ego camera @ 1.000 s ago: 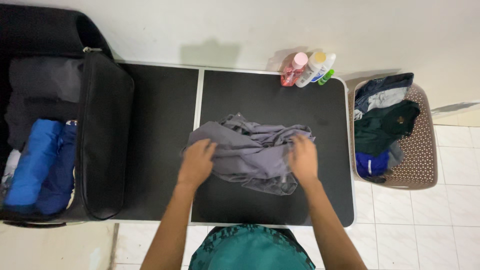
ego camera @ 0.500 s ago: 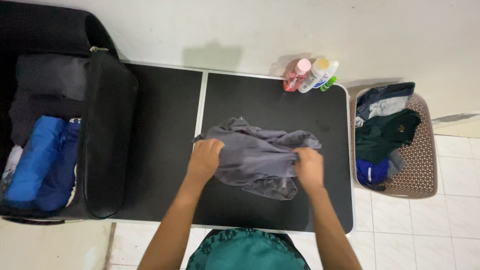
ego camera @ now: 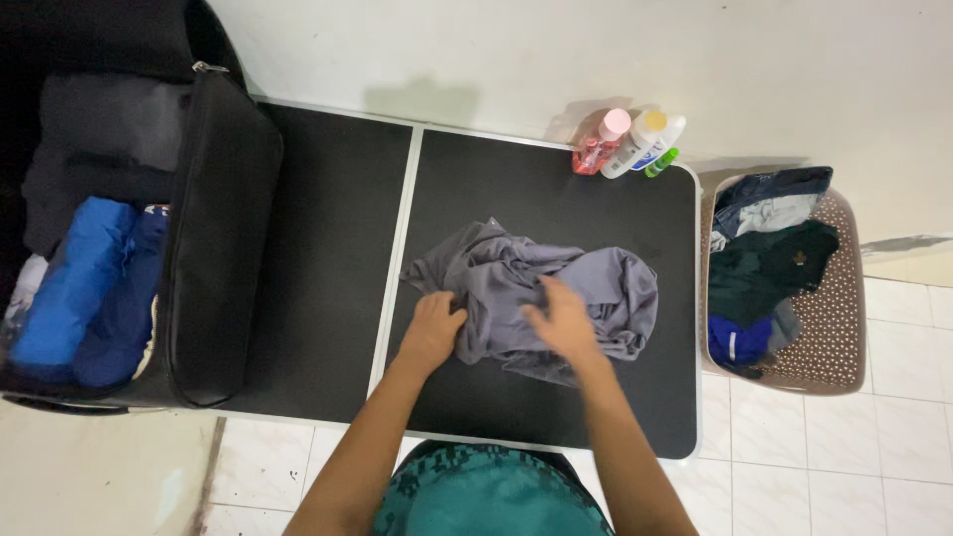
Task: The person folds a blue shirt on a black table, rolling it into a compact bundle and placing it into an open suitcase. They then pick up a grey shirt from a laundry basket, unfold it, and lay it flat on the table.
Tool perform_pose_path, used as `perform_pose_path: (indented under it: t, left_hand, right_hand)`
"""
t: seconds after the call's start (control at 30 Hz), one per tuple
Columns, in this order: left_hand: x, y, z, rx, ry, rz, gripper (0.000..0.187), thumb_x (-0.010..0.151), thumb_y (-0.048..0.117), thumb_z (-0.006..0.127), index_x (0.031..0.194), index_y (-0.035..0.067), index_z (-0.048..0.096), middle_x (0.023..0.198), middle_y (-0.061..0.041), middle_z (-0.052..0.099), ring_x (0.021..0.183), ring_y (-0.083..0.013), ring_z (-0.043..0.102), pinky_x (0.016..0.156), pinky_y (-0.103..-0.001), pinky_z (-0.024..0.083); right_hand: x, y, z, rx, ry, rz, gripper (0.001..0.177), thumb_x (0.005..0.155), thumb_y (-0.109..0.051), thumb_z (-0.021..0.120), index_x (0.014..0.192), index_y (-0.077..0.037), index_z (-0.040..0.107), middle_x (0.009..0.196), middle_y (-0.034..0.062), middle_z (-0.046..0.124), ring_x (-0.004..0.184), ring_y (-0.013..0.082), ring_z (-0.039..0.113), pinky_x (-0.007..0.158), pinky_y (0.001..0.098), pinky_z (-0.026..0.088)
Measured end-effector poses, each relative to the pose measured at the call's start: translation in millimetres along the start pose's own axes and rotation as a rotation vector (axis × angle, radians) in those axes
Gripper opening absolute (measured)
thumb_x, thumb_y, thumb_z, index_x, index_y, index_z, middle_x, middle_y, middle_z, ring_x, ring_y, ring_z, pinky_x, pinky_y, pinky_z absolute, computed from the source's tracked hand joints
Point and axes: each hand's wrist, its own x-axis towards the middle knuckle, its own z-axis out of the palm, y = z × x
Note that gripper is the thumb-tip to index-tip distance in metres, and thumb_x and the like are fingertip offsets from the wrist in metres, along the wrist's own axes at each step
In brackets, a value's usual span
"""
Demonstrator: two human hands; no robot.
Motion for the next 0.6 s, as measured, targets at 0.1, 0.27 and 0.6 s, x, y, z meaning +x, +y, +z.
perform_pose_path:
  t: [0.1, 0.27, 0.6]
  left_hand:
    - [11, 12, 0, -0.166, -0.01, -0.164, 0.028, 0.09, 0.016, 0.063, 0.116, 0.006, 0.062, 0.128, -0.027, 0.059, 0.123, -0.0431, 0.055, 0.103, -0.05, 0.044]
    - [21, -5, 3, -0.117, -0.288, -0.513, 0.044, 0.087, 0.003, 0.048, 0.131, 0.004, 0.053, 0.129, -0.027, 0.055, 0.117, -0.0451, 0.058, 0.095, -0.051, 0.048]
    - [13, -33, -117, -0.071, 0.19, -0.597, 0.034, 0.095, 0.022, 0.055, 0.124, 0.005, 0.064, 0.12, -0.02, 0.065, 0.109, -0.0404, 0.064, 0.091, -0.049, 0.052]
  right_hand:
    - [19, -31, 22, 0.022, -0.263, 0.214, 0.057, 0.087, -0.034, 0.07, 0.134, -0.004, 0.058, 0.107, 0.0222, 0.071, 0.102, 0.0426, 0.067, 0.088, 0.0505, 0.052]
    - [3, -17, 31, 0.017, -0.152, 0.114, 0.023, 0.096, -0.023, 0.065, 0.111, -0.007, 0.069, 0.105, 0.0194, 0.073, 0.094, 0.0425, 0.069, 0.081, 0.0508, 0.055]
    - [-60, 61, -115, -0.262, 0.284, 0.36, 0.018, 0.099, -0.018, 0.063, 0.107, -0.005, 0.07, 0.103, 0.0213, 0.071, 0.092, 0.0436, 0.069, 0.079, 0.0498, 0.055]
